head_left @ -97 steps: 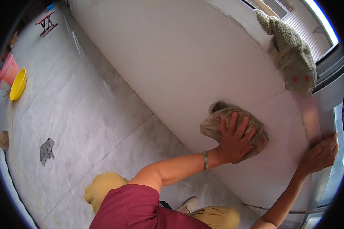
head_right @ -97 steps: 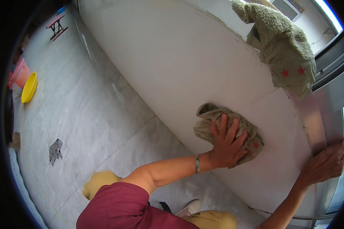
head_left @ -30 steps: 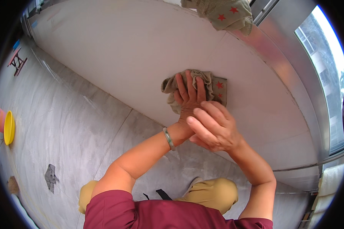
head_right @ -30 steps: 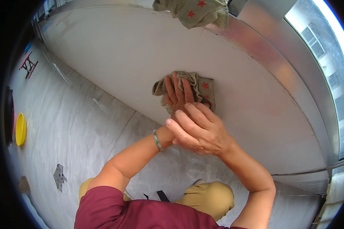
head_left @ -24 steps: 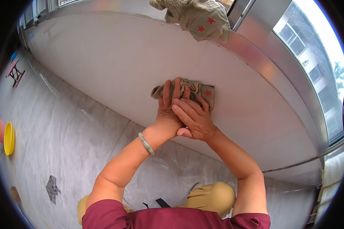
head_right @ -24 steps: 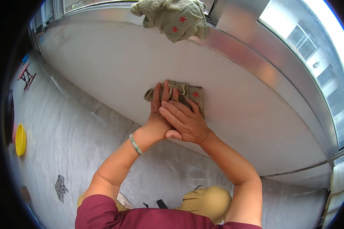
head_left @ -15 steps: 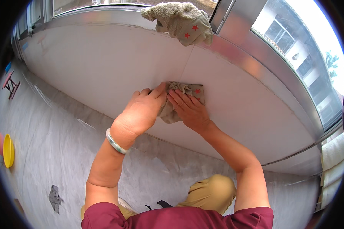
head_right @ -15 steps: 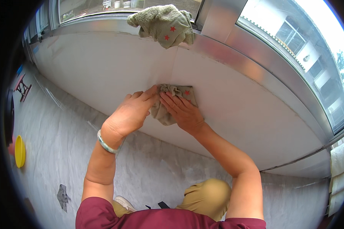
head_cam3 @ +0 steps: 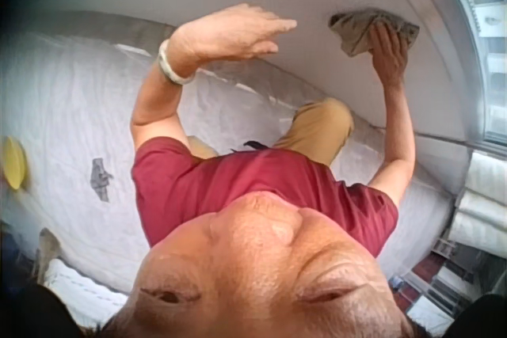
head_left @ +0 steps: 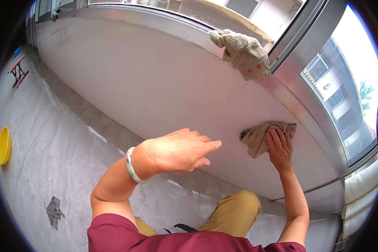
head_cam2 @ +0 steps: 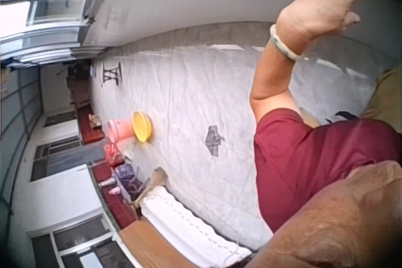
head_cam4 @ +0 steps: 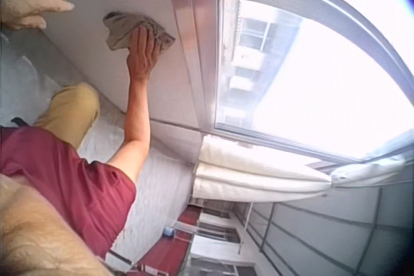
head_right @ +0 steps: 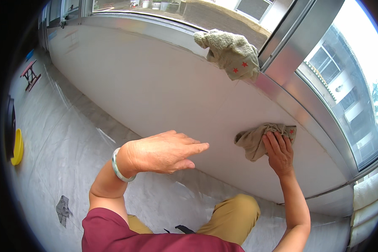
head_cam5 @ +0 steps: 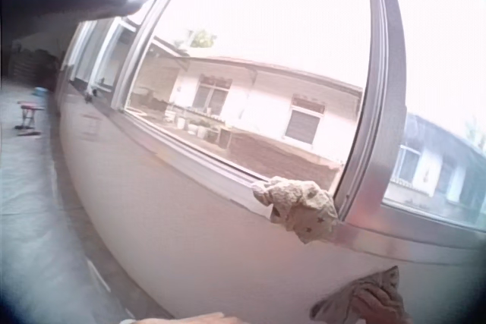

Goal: The person kneels on the floor and wipes a white tiled wall with a cloth. They move along the wall, cleaning different sections and the window frame.

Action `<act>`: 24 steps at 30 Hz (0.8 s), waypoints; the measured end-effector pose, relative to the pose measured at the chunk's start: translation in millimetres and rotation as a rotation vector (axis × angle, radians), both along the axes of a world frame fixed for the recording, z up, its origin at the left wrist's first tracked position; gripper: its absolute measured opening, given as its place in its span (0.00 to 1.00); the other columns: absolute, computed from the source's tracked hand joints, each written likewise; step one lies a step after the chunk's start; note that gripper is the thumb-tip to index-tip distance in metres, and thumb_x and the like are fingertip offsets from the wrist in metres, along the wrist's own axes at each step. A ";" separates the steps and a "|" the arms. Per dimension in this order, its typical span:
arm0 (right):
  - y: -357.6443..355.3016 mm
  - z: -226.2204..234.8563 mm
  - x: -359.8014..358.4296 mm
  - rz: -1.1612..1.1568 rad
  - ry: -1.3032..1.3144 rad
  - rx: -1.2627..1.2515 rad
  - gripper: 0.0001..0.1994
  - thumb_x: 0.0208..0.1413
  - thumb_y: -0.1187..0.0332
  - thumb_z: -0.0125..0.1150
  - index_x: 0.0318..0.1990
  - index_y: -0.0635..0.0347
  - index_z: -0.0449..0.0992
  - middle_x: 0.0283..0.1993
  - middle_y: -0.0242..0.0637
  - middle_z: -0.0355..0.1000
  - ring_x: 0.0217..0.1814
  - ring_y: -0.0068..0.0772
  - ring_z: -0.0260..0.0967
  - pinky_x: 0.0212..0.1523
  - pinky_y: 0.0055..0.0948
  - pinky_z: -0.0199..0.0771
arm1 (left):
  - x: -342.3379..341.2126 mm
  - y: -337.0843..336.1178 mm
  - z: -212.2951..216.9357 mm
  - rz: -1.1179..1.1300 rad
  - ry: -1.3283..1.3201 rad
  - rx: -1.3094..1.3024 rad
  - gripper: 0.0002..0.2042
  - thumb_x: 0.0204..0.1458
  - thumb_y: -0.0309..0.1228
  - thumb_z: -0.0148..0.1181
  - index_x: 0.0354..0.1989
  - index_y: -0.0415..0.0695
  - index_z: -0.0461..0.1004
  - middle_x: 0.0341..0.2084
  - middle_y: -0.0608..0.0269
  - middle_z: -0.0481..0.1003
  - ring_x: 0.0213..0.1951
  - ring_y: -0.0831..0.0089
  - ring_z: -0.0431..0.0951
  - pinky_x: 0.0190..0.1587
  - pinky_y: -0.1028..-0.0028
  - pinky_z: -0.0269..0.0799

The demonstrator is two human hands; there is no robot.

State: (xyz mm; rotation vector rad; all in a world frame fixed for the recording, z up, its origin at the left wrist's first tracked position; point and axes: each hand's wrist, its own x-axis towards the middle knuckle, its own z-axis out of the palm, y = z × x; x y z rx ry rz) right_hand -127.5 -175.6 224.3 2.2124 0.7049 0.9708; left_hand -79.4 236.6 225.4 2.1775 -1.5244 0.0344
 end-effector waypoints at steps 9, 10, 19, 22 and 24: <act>119.8 1.4 78.0 0.074 0.027 0.021 0.24 0.55 0.77 0.50 0.61 0.56 0.71 0.69 0.37 0.62 0.70 0.41 0.59 0.65 0.46 0.59 | 10.2 45.3 5.6 -0.055 0.209 -0.009 0.23 0.61 0.37 0.55 0.61 0.39 0.62 0.41 0.51 0.75 0.47 0.51 0.74 0.48 0.58 0.71; 141.8 5.9 88.4 0.097 0.043 -0.002 0.24 0.55 0.77 0.50 0.62 0.57 0.70 0.69 0.37 0.62 0.70 0.41 0.59 0.66 0.45 0.59 | 11.7 51.4 4.0 -0.069 0.213 -0.048 0.23 0.61 0.37 0.55 0.61 0.39 0.62 0.41 0.51 0.75 0.46 0.51 0.75 0.48 0.58 0.71; 294.5 10.4 178.4 0.303 0.015 -0.094 0.28 0.52 0.73 0.53 0.64 0.56 0.67 0.71 0.35 0.60 0.74 0.36 0.55 0.71 0.43 0.55 | 11.6 96.8 12.1 -0.002 0.179 -0.184 0.19 0.59 0.38 0.57 0.53 0.38 0.68 0.37 0.48 0.76 0.44 0.51 0.76 0.46 0.58 0.72; 331.4 14.3 195.5 0.346 0.032 -0.091 0.31 0.49 0.72 0.56 0.66 0.55 0.65 0.72 0.33 0.58 0.75 0.36 0.52 0.72 0.44 0.52 | 7.4 114.7 9.1 0.029 0.137 -0.251 0.17 0.59 0.38 0.57 0.49 0.38 0.70 0.35 0.49 0.77 0.43 0.52 0.77 0.46 0.58 0.72; 341.8 19.1 202.4 0.332 0.062 -0.116 0.32 0.50 0.73 0.55 0.66 0.55 0.64 0.72 0.33 0.57 0.76 0.36 0.51 0.72 0.43 0.51 | 11.2 116.9 7.3 0.020 0.142 -0.289 0.16 0.60 0.39 0.57 0.47 0.38 0.71 0.34 0.50 0.78 0.42 0.53 0.77 0.47 0.58 0.71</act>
